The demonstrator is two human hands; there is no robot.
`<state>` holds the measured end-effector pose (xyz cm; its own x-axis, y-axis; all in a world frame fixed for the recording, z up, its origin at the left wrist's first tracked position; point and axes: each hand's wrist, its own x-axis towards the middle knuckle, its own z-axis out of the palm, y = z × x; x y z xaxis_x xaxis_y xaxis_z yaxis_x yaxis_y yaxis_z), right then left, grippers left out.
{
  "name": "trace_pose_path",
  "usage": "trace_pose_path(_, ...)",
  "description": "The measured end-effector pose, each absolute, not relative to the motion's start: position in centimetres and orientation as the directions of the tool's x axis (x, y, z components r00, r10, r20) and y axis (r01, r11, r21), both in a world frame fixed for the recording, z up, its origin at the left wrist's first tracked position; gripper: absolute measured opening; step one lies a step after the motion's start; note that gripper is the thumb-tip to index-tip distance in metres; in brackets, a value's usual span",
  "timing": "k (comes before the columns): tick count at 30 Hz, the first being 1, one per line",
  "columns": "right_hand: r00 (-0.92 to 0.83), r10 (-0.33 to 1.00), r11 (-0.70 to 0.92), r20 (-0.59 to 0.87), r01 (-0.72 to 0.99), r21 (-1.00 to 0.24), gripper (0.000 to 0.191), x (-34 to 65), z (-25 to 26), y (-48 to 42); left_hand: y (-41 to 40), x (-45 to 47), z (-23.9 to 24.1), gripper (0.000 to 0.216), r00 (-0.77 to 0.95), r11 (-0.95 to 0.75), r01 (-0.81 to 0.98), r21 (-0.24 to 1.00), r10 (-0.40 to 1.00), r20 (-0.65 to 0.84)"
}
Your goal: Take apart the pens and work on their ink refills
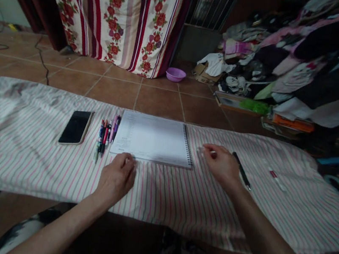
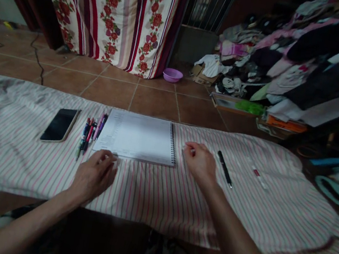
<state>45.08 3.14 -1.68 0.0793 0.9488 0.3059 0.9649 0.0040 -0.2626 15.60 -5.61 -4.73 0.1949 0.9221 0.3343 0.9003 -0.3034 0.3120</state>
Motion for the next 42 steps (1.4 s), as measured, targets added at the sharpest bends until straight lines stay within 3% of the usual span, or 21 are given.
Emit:
trace_pose_path(4, -0.090, 0.952, 0.245, 0.292, 0.797, -0.552, 0.019, 37.3, -2.1, 1.1, -5.0, 12.6, -3.0, 0.020, -0.189, 0.092, 0.941, 0.326, 0.942, 0.278)
trace_pose_path(7, -0.170, 0.963, 0.267, 0.207, 0.661, -0.701, 0.017, 32.4, -2.2, -1.2, -4.8, 10.2, -2.8, 0.026, -0.366, 0.300, 0.907, 0.295, 0.908, 0.203)
trace_pose_path(11, -0.264, 0.956, 0.258, 0.130, 0.538, -0.803, 0.015, 28.1, -2.5, -3.7, -4.9, 8.0, -3.8, 0.031, -0.346, 0.313, 0.893, 0.323, 0.937, 0.049)
trace_pose_path(18, -0.348, 0.933, 0.268, 0.095, 0.492, -0.829, 0.016, 26.7, -4.3, -5.2, -4.6, 6.9, -4.3, 0.029, -0.302, 0.279, 0.924, 0.261, 0.952, 0.050)
trace_pose_path(21, -0.344, 0.937, 0.238, 0.066, 0.486, -0.841, 0.018, 27.0, -5.5, -5.2, -4.5, 6.0, -4.2, 0.028, -0.341, 0.316, 0.882, 0.350, 0.940, 0.009)
trace_pose_path(24, -0.333, 0.940, 0.241, 0.080, 0.477, -0.845, 0.018, 27.3, -6.1, -5.3, -4.5, 5.2, -4.3, 0.026, -0.411, 0.373, 0.766, 0.523, 0.910, -0.048)
trace_pose_path(27, -0.332, 0.941, 0.216, 0.064, 0.446, -0.869, 0.017, 27.4, -6.3, -5.4, -5.0, 5.6, -4.5, 0.026, -0.407, 0.286, 0.705, 0.649, 0.913, 0.039)
trace_pose_path(31, -0.276, 0.959, 0.014, -0.068, 0.285, -0.958, 0.019, 27.5, -6.5, -5.3, -5.9, 7.9, -4.5, 0.022, -0.231, 0.083, 0.693, 0.716, 0.966, 0.112)
trace_pose_path(36, -0.160, 0.975, -0.149, -0.154, 0.046, -0.988, 0.024, 27.8, -5.8, -4.8, -6.9, 10.8, -4.4, 0.017, 0.156, -0.208, 0.753, 0.624, 0.978, 0.138)
trace_pose_path(39, -0.116, 0.981, -0.155, -0.157, 0.025, -0.988, 0.021, 28.4, -5.0, -4.7, -7.2, 11.8, -4.6, 0.020, 0.304, -0.355, 0.768, 0.533, 0.935, 0.185)
trace_pose_path(42, -0.056, 0.986, -0.157, -0.159, 0.038, -0.987, 0.026, 29.1, -4.6, -4.7, -7.2, 12.5, -4.8, 0.022, 0.362, -0.423, 0.724, 0.545, 0.906, 0.221)
